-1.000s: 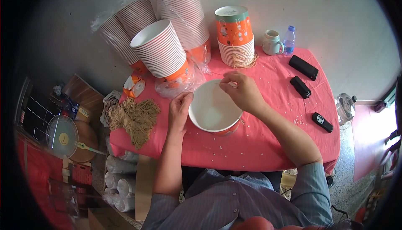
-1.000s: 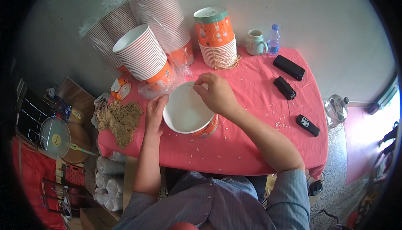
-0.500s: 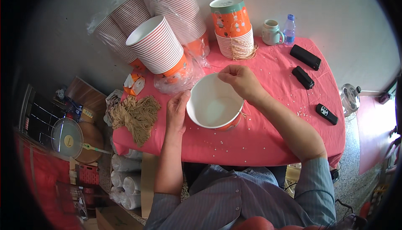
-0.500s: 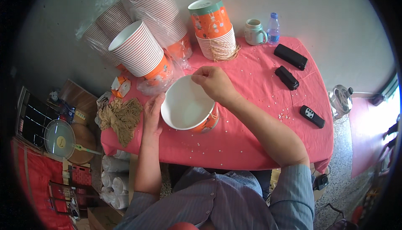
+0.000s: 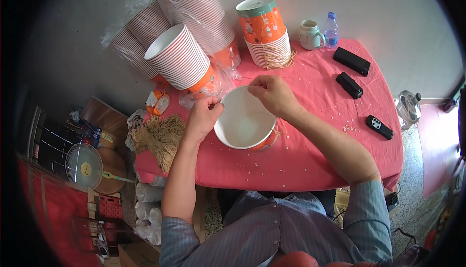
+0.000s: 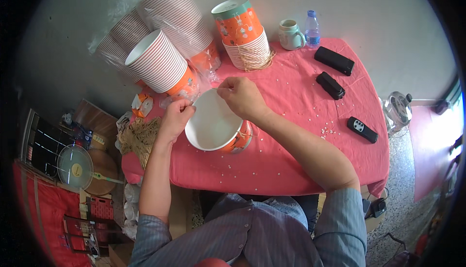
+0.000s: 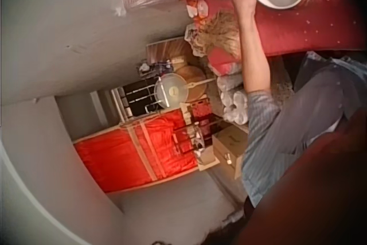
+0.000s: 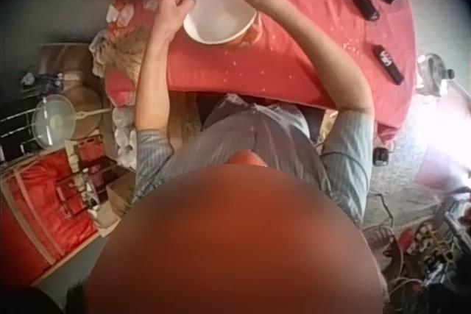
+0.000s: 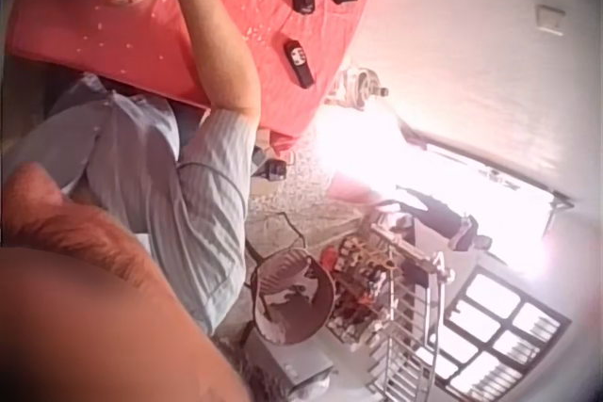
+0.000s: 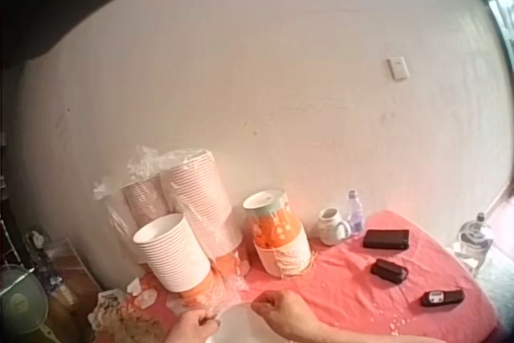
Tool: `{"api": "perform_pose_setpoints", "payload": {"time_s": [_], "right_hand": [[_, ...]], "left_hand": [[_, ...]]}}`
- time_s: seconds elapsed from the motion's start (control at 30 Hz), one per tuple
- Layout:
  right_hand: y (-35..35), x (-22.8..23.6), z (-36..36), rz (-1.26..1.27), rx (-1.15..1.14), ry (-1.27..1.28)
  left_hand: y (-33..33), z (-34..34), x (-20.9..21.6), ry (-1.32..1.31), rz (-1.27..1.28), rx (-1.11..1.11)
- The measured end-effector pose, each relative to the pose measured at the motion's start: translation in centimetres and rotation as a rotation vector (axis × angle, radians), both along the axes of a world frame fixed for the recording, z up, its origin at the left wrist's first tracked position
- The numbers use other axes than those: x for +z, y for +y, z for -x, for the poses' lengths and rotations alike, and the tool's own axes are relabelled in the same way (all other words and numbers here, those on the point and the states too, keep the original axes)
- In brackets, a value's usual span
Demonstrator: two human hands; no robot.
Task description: Attaching string handles to decorative paper cups.
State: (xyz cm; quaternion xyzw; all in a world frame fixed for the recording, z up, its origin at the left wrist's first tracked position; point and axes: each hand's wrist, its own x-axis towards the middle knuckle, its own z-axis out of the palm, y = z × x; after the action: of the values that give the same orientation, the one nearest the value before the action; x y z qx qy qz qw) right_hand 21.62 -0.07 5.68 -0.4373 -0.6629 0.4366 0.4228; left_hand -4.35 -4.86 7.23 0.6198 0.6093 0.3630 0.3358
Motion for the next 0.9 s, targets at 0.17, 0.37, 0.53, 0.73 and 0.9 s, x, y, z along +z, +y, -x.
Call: {"api": "perform_pose_setpoints", "payload": {"time_s": [0.17, 0.37, 0.53, 0.73, 0.9], "right_hand": [[0.2, -0.3, 0.0, -0.033, -0.008, -0.021], [0.1, -0.2, 0.0, -0.039, 0.005, -0.027], [0.0, 0.2, -0.2, -0.053, 0.01, -0.042], [0.0, 0.5, -0.5, -0.082, 0.028, -0.061], [0.1, 0.4, -0.6, -0.074, 0.071, -0.039]], "left_hand": [[0.4, -0.5, 0.0, 0.071, 0.007, 0.034], [0.8, -0.1, -1.1, -0.142, 0.051, 0.025], [0.1, -0.1, -0.4, -0.099, 0.076, -0.016], [-3.0, 0.2, -1.6, -0.289, -0.095, 0.014], [-3.0, -0.3, -1.7, -0.201, -0.044, 0.078]]}}
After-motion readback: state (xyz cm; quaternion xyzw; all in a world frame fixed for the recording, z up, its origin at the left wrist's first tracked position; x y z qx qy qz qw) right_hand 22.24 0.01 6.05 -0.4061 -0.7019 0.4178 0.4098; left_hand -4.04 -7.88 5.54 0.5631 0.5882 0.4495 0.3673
